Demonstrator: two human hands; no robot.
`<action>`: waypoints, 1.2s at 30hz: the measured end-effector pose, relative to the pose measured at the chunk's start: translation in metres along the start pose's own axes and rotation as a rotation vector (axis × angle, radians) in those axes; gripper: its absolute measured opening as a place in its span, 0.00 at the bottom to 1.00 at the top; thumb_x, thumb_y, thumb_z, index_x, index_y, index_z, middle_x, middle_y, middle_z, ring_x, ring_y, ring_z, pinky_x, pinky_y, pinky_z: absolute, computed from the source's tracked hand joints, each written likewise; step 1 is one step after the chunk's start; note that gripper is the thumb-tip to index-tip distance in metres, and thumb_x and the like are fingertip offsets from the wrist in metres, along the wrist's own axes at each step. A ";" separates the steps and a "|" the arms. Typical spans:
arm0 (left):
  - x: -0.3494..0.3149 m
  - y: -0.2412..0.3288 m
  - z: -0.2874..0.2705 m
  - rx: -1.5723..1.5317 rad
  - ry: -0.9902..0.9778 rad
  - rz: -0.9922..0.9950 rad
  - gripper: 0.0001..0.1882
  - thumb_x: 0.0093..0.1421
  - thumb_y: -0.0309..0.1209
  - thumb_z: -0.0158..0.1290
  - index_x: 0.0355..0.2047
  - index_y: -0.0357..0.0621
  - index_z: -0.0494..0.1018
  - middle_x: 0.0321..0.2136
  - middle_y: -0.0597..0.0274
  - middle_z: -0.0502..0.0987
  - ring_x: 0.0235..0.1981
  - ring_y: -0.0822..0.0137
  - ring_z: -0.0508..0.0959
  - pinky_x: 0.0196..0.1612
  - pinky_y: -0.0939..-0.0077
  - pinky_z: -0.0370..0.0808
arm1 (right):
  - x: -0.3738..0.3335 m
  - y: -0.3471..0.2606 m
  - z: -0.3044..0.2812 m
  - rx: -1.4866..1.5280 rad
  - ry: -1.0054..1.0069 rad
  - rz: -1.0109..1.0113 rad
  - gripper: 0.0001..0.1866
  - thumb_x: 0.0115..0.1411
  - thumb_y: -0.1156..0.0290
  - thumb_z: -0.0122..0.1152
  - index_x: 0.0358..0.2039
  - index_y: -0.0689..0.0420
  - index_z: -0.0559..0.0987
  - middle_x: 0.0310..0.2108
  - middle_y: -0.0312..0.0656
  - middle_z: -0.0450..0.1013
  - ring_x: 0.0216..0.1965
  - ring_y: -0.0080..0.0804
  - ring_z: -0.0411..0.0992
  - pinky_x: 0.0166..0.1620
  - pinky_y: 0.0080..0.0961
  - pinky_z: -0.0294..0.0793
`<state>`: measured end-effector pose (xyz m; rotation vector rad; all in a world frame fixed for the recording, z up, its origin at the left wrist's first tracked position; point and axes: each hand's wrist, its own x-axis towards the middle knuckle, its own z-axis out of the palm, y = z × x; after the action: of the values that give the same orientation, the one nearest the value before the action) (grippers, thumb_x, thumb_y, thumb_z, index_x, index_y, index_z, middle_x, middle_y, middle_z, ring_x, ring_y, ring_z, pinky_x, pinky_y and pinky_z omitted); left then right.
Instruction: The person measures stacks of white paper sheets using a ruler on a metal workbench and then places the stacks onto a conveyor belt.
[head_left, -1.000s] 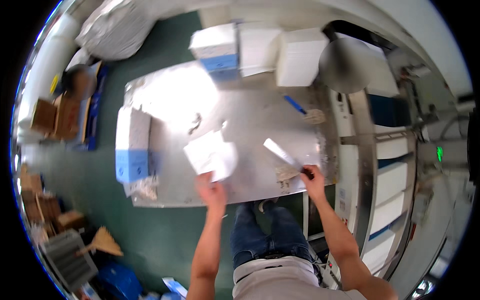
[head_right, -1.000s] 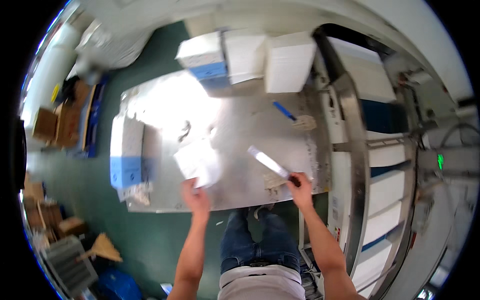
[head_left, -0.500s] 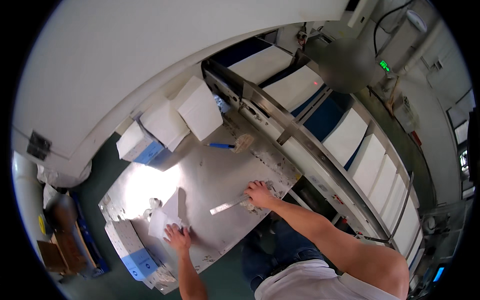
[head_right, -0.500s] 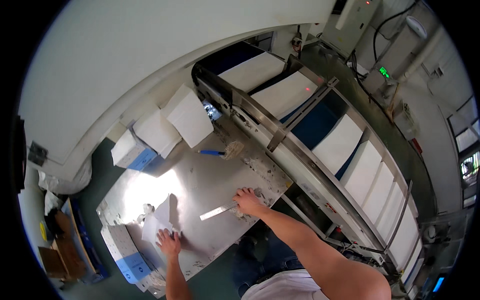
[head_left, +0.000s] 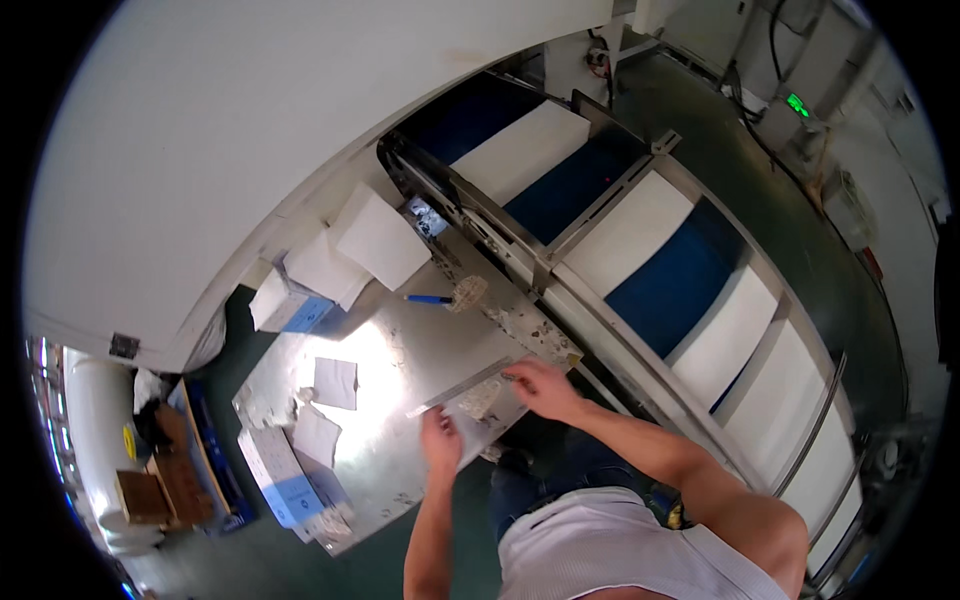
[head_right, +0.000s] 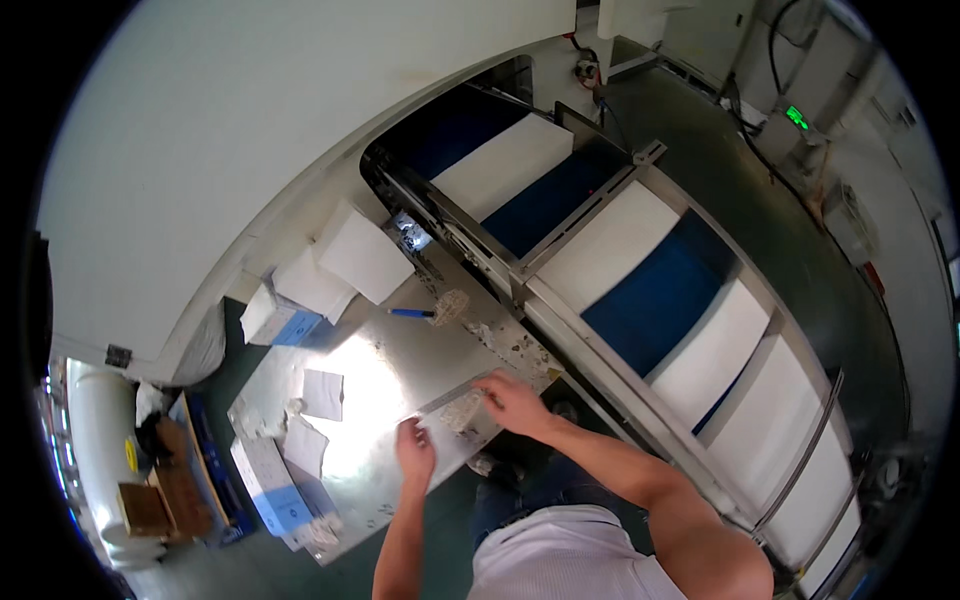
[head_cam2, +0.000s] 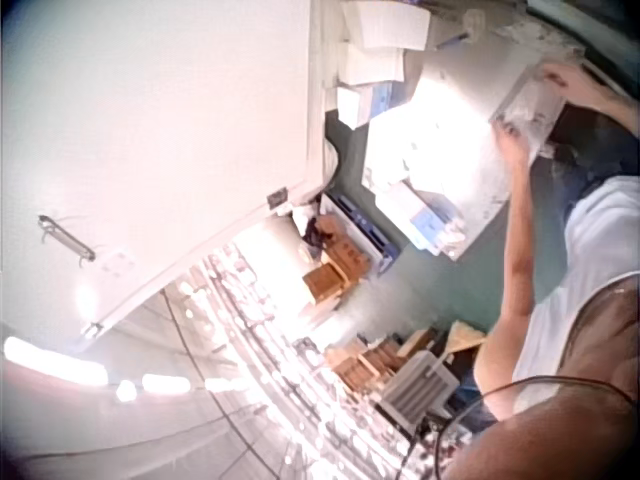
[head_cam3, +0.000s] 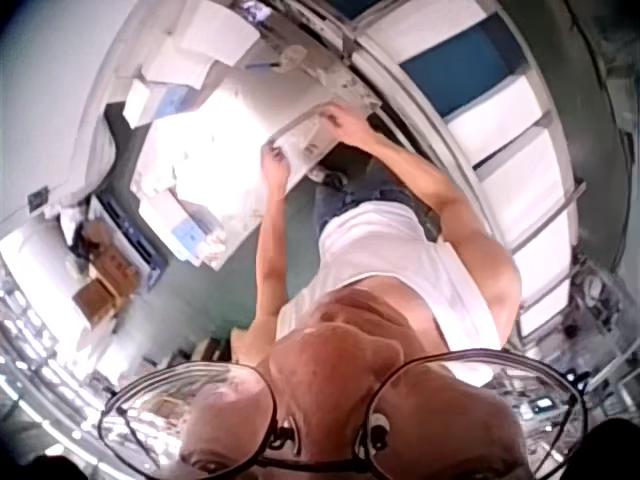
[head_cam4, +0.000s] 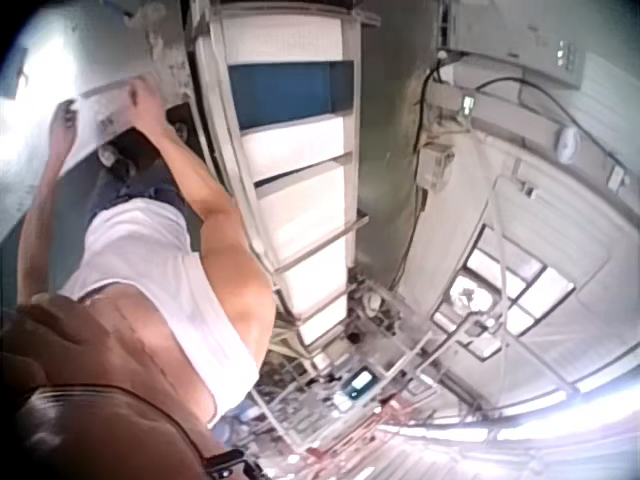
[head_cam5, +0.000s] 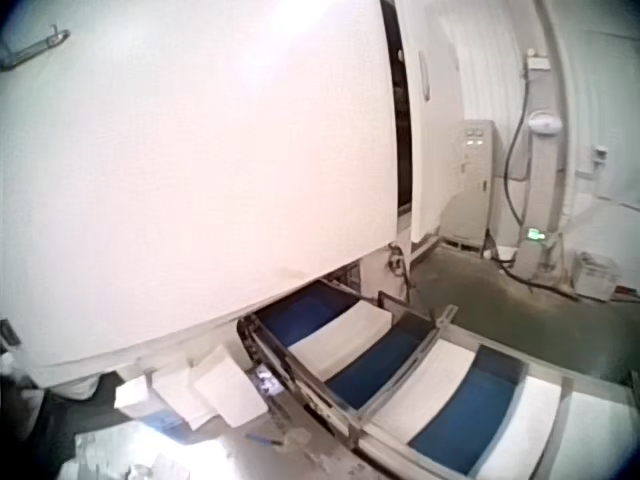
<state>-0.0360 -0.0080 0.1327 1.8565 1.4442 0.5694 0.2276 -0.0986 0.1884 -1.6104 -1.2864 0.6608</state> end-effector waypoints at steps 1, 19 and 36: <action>-0.004 0.066 0.021 -0.083 -0.063 -0.029 0.14 0.64 0.21 0.54 0.51 0.38 0.75 0.41 0.48 0.81 0.35 0.55 0.83 0.40 0.64 0.82 | 0.001 -0.017 -0.046 0.073 0.107 0.001 0.13 0.63 0.76 0.64 0.49 0.57 0.81 0.42 0.47 0.77 0.38 0.41 0.80 0.40 0.33 0.81; 0.104 0.378 0.284 -0.106 -0.106 -0.209 0.54 0.63 0.34 0.63 0.70 0.13 0.37 0.71 0.13 0.39 0.74 0.24 0.43 0.76 0.41 0.45 | 0.129 0.203 -0.391 -0.720 0.320 0.262 0.33 0.63 0.64 0.66 0.65 0.66 0.71 0.63 0.60 0.70 0.64 0.60 0.67 0.65 0.49 0.71; 0.076 0.372 0.349 0.250 -0.329 -0.673 0.39 0.63 0.37 0.59 0.65 0.23 0.56 0.68 0.30 0.51 0.71 0.36 0.54 0.73 0.47 0.52 | 0.018 0.243 -0.426 -0.823 0.350 0.832 0.42 0.56 0.36 0.69 0.58 0.59 0.78 0.58 0.61 0.69 0.63 0.61 0.65 0.62 0.62 0.63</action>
<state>0.4730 -0.0731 0.1785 1.4110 1.8232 -0.2413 0.7001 -0.2264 0.1484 -2.8448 -0.5884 0.2743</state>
